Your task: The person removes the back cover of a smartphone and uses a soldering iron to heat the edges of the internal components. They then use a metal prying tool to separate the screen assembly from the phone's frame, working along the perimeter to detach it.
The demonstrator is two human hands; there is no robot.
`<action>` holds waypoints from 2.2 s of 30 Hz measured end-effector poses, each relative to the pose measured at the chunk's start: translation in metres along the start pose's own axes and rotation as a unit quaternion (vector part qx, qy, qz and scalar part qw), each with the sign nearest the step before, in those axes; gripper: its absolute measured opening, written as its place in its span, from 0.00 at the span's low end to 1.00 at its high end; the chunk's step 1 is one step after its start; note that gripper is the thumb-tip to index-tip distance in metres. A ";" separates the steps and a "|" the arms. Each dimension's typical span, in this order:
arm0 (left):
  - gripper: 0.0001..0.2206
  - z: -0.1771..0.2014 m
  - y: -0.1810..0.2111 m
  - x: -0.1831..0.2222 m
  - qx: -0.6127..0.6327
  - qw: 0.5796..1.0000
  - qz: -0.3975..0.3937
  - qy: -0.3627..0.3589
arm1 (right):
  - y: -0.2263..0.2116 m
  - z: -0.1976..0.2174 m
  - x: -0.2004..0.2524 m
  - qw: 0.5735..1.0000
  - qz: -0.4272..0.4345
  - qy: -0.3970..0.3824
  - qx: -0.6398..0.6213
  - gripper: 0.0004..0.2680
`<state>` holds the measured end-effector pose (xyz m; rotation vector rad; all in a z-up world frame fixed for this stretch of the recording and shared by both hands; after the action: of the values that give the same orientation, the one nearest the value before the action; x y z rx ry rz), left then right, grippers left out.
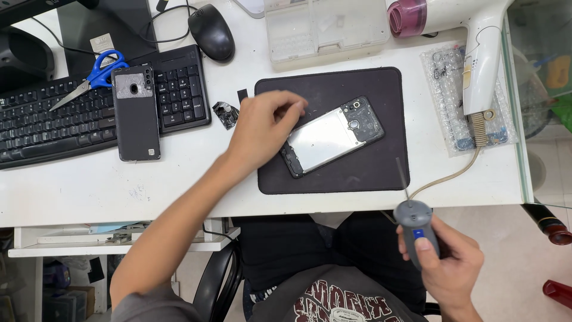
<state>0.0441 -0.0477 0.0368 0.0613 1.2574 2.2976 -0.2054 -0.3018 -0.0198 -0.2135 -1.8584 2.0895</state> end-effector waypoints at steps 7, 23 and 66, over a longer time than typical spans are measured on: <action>0.09 -0.010 0.019 0.041 -0.161 0.972 -0.168 0.000 | 0.001 0.007 -0.005 0.999 -0.012 0.033 0.001 0.16; 0.05 -0.011 -0.018 -0.005 -0.190 0.946 -0.263 -0.028 | 0.001 -0.003 -0.009 0.999 0.006 0.014 0.031 0.16; 0.30 -0.013 0.007 0.038 -0.040 0.992 -0.050 -0.110 | -0.096 -0.025 -0.081 0.820 0.126 0.033 0.558 0.18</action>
<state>0.0047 -0.0437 0.0274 0.2124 1.0335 2.1846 -0.1073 -0.2982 0.0626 -0.2208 -0.3253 2.8978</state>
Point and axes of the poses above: each hand's wrist, its own x-axis away from the middle knuckle, its own z-axis out of the back of the hand, y = z × x, the point moved 1 cm from there along -x, towards the middle knuckle, and after that the axes turned 7 degrees about -z, right-handed, at the moved point
